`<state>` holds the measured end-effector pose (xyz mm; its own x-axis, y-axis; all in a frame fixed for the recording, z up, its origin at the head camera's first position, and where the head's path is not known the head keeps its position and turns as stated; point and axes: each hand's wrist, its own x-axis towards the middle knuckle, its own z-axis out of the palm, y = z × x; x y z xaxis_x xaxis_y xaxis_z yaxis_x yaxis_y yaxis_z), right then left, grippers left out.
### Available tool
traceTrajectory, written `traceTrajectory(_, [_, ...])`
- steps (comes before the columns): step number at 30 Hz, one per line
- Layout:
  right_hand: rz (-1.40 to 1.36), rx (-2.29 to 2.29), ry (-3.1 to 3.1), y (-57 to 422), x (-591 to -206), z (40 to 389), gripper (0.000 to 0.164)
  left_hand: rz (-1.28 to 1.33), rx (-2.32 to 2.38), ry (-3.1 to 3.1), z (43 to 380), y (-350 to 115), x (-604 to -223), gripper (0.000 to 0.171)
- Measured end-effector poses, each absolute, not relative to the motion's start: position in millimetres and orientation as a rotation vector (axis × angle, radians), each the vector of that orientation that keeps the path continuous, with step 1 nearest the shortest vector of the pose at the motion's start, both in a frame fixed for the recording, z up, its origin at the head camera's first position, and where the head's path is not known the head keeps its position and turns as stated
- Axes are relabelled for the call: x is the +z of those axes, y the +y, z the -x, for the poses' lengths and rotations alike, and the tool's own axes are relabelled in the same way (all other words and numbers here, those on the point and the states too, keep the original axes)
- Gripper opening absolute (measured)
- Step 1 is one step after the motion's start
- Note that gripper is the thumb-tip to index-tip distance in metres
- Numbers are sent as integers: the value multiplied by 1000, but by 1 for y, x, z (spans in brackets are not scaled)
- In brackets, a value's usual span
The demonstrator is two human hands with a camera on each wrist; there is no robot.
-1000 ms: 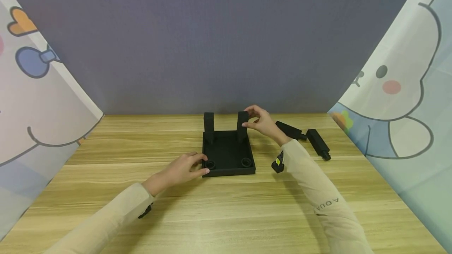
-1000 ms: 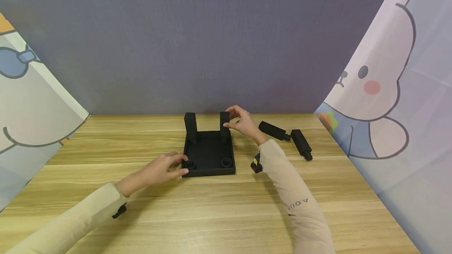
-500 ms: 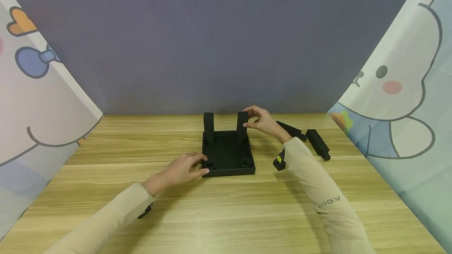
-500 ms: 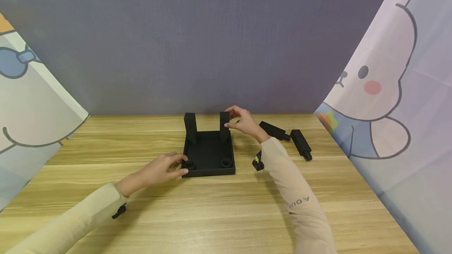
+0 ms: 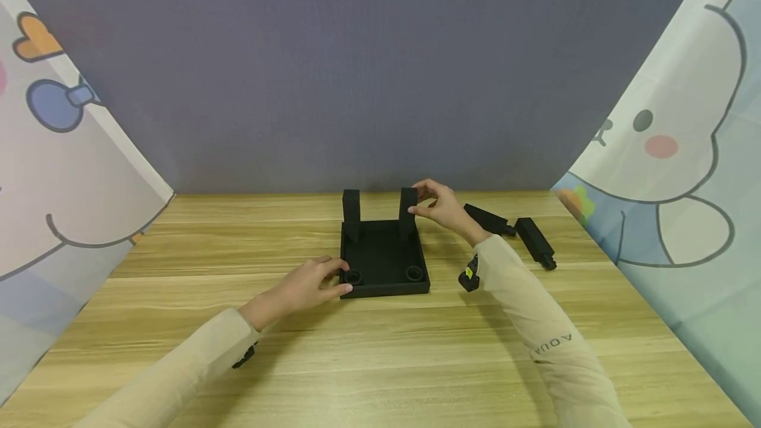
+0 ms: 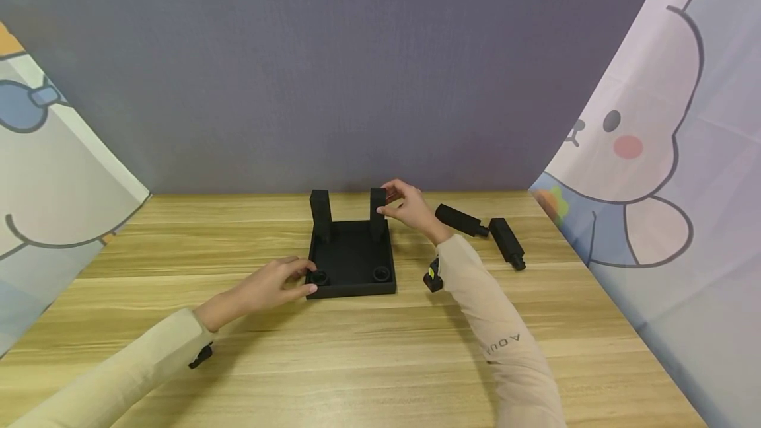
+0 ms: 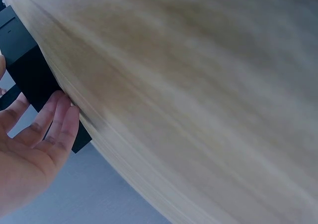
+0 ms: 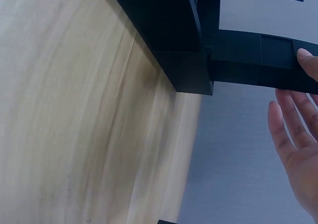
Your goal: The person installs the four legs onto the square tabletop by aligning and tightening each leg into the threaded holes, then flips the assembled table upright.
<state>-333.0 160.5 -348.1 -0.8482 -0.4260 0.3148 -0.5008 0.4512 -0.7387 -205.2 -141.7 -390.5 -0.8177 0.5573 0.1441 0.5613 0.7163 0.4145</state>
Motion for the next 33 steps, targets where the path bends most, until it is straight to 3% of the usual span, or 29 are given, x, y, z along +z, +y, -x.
traceTrajectory(33, [-738, 1222, -2600, 154, -349, 327, 46, 950, -714, -2900, 207, -142, -392, 38])
